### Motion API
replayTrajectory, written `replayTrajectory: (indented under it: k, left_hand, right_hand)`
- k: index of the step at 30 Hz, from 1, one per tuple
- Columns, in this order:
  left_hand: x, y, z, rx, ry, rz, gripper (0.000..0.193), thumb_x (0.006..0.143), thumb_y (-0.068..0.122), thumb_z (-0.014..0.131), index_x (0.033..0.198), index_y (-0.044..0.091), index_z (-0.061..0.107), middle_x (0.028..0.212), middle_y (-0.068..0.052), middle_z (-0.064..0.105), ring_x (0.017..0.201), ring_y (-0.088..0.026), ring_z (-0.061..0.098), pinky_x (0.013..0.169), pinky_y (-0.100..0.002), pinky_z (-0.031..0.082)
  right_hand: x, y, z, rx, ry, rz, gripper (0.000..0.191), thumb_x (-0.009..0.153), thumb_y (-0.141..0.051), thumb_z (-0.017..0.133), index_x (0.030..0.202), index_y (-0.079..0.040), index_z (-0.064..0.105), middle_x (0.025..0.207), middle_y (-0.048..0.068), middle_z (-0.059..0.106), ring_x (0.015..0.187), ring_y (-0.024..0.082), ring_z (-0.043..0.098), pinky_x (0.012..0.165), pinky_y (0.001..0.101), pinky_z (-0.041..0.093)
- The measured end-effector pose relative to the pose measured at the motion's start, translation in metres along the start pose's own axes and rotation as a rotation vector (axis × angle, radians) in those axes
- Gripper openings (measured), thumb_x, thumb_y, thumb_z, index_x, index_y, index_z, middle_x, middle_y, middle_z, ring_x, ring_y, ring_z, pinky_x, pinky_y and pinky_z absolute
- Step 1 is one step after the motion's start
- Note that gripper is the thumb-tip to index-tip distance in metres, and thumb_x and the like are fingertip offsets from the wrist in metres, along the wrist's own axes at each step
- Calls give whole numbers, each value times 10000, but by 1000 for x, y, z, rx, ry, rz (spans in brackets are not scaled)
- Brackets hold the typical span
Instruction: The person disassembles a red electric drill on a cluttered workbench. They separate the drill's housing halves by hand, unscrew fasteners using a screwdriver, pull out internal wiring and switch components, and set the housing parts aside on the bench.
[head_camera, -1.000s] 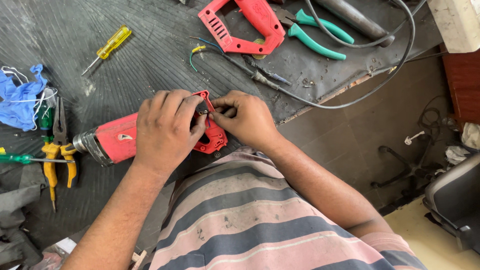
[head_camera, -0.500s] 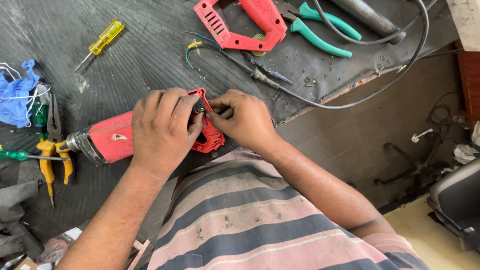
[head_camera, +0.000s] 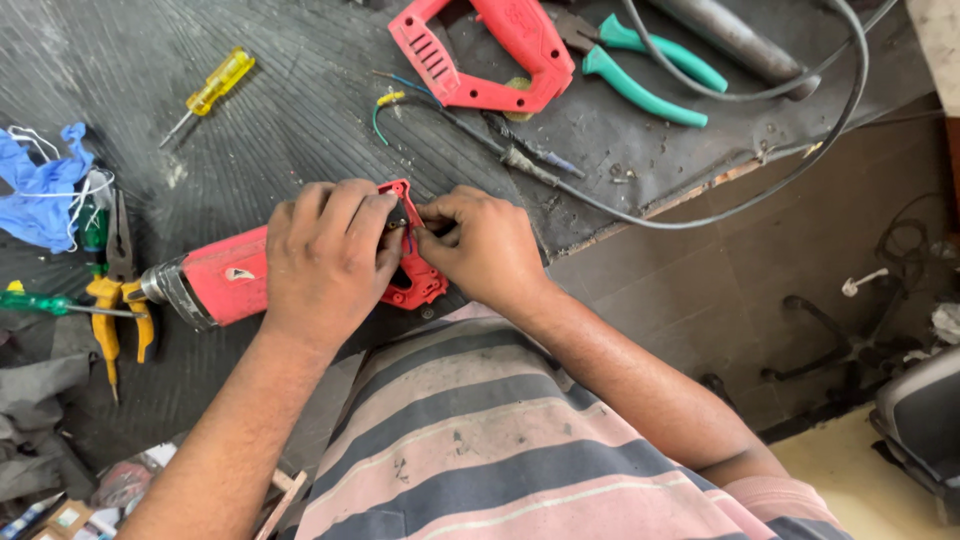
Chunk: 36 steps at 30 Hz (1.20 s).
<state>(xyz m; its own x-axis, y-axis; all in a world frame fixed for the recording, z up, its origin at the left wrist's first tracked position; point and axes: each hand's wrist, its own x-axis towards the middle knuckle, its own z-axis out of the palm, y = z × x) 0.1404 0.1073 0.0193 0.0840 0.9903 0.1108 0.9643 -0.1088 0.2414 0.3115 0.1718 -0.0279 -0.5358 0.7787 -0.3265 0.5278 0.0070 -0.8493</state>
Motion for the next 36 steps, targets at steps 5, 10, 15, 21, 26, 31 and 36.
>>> replayTrajectory:
  k: [5, 10, 15, 21, 26, 31, 36]
  left_hand:
    - [-2, -1, -3, -65, -17, -24, 354, 817, 159, 831, 1138, 107, 693, 1130, 11, 650, 1023, -224, 605, 820, -427, 458]
    - [-2, -4, -5, -82, -35, -4, 360, 816, 184, 819, 1148, 112, 702, 1103, 10, 645, 1018, -217, 601, 827, -424, 452]
    - [1, -4, -12, -120, -57, -64, 435, 819, 171, 809, 1234, 118, 689, 1128, -17, 643, 1045, -244, 594, 871, -433, 456]
    - [-6, -21, -25, -172, 117, -201, 542, 760, 231, 792, 1252, 49, 653, 1245, -109, 628, 1155, -333, 585, 981, -483, 445]
    - [-2, -31, -20, -237, -170, -401, 324, 874, 356, 724, 1115, 140, 750, 1136, -46, 692, 1103, -302, 620, 917, -500, 459]
    - [-2, -33, -23, -250, -287, -434, 334, 826, 367, 710, 1086, 163, 764, 1039, -40, 727, 1065, -289, 625, 901, -503, 468]
    - [-11, -32, -26, -320, -309, -351, 241, 845, 269, 698, 1053, 169, 768, 1011, -53, 731, 1016, -296, 666, 883, -493, 493]
  right_hand:
    - [2, 2, -8, 4, -72, -36, 230, 818, -178, 785, 1030, -89, 784, 942, 90, 743, 742, 205, 759, 660, 332, 581]
    - [23, -6, -29, -56, -247, -71, 238, 857, -274, 796, 982, -72, 805, 834, 109, 760, 681, 206, 730, 646, 338, 559]
    - [49, -24, -40, -81, -458, 190, 339, 884, -368, 760, 852, -31, 790, 682, 89, 738, 566, 129, 667, 544, 299, 529]
    - [60, -20, -33, 142, -531, 230, 328, 875, -320, 777, 938, 0, 746, 742, 38, 742, 646, 84, 705, 587, 244, 576]
    - [61, -11, -29, 277, -531, 311, 322, 884, -275, 771, 1018, 14, 731, 843, 57, 745, 732, 104, 720, 681, 260, 602]
    - [60, -7, -21, 508, -607, 374, 319, 932, -214, 743, 1104, 47, 676, 978, 75, 734, 867, 131, 735, 814, 280, 615]
    - [47, 4, -13, 447, -632, 247, 392, 947, -139, 702, 1277, 68, 656, 1104, 80, 740, 966, 108, 693, 870, 286, 589]
